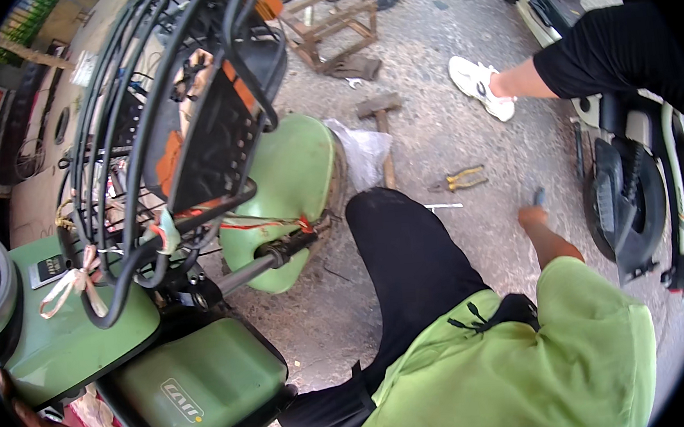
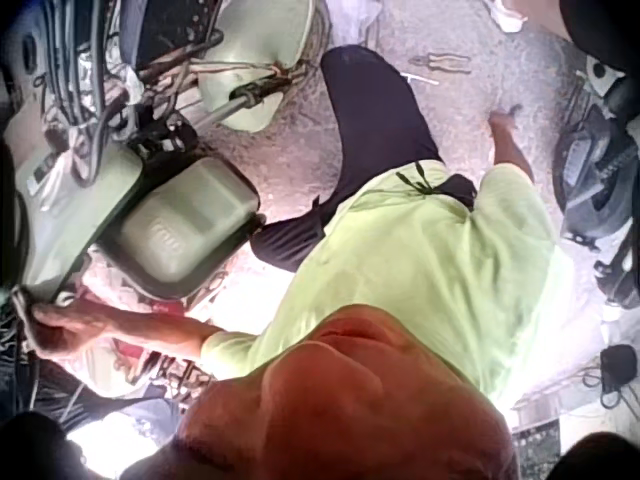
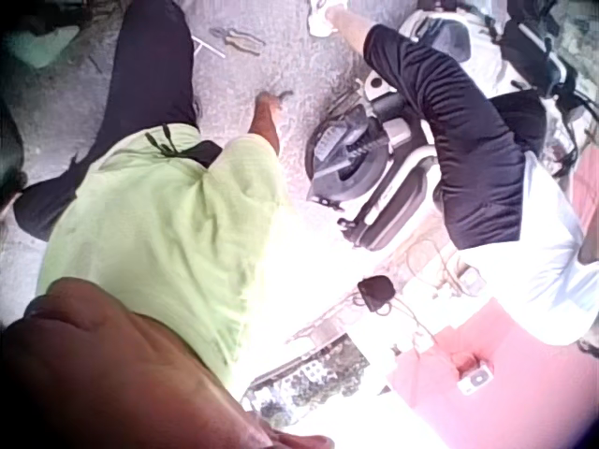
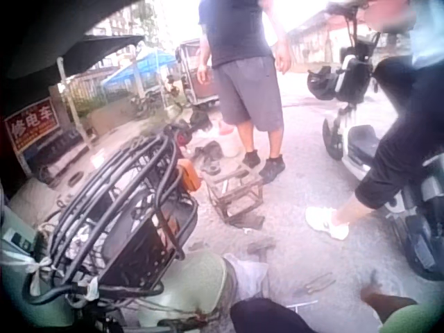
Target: The person uses a yellow screwdriver to tighten screws on the front panel of a green scooter. They then switch to a blue screwdriver to continue securing the same panel. The scooter remains stationary throughout the process.
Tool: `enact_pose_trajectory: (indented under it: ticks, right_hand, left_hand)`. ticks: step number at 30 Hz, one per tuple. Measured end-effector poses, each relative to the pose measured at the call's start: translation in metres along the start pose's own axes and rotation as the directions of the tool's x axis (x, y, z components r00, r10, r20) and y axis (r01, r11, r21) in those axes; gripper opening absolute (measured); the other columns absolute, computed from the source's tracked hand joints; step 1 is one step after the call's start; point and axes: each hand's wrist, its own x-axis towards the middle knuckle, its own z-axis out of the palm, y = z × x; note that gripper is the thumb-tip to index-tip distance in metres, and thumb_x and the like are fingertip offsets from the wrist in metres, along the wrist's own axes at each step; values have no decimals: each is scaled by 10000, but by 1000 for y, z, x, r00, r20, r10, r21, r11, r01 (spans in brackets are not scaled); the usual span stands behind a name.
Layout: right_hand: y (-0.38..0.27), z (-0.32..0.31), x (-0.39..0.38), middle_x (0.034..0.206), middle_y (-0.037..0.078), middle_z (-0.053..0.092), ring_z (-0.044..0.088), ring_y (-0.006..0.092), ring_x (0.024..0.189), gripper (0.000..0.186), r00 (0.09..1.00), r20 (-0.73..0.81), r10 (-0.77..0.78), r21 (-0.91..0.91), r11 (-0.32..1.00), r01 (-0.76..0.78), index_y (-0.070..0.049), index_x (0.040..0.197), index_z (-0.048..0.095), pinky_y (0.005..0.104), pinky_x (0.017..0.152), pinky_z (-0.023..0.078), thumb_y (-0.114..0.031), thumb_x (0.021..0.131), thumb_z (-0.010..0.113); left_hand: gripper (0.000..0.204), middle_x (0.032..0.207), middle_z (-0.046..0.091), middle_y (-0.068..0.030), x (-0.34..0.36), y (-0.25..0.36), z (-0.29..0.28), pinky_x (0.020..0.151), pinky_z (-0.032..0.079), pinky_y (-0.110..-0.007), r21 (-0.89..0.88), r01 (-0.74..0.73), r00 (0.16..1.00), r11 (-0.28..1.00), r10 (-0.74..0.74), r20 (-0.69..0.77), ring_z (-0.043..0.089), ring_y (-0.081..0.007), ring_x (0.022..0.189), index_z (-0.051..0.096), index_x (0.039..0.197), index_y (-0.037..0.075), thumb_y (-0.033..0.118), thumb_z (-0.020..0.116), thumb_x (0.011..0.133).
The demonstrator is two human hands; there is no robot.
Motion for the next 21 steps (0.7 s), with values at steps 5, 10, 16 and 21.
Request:
enact_pose_trajectory:
  ticks: [5, 10, 16, 21]
  right_hand:
    - [11, -2, 19, 1348, 252, 536, 592, 403, 1204, 502, 993, -80, 88, 82, 993, -82, 2, 1272, 569, 463, 1019, 487, -272, 858, 645]
    - [-6, -69, -82, 1289, 221, 586, 605, 388, 1186, 406, 994, -62, 91, 170, 982, -80, -65, 1216, 649, 465, 1002, 498, -255, 857, 635]
    - [-55, -95, -141, 1019, 213, 690, 689, 379, 952, 293, 821, -213, -529, 295, 767, 570, -48, 1097, 653, 452, 828, 543, -226, 864, 668]
    - [-148, -183, -235, 755, 60, 657, 623, 141, 674, 229, 537, -42, -843, 726, 344, 596, -23, 1014, 675, 315, 623, 503, -215, 889, 682]
  left_hand:
    - [352, 1341, 627, -138, 2, -19, -6, 1098, 402, -339, 112, -204, 979, 973, 200, 44, 579, -231, 1243, 596, 1317, -42, 136, 415, 1073]
    - [302, 1315, 637, -157, 6, -14, 5, 1099, 409, -362, 80, -257, 966, 963, 257, 13, 587, -251, 1235, 605, 1264, -47, 115, 448, 1064]
    - [272, 1331, 610, -207, 3, -11, 6, 1101, 409, -395, -111, -203, 979, 973, 203, -8, 563, -302, 1257, 561, 1251, -75, 80, 457, 1053]
    - [244, 1246, 631, -217, 7, -9, 6, 1097, 389, -467, -210, -263, 961, 942, 274, 24, 557, -354, 1235, 551, 1220, -78, -10, 434, 1017]
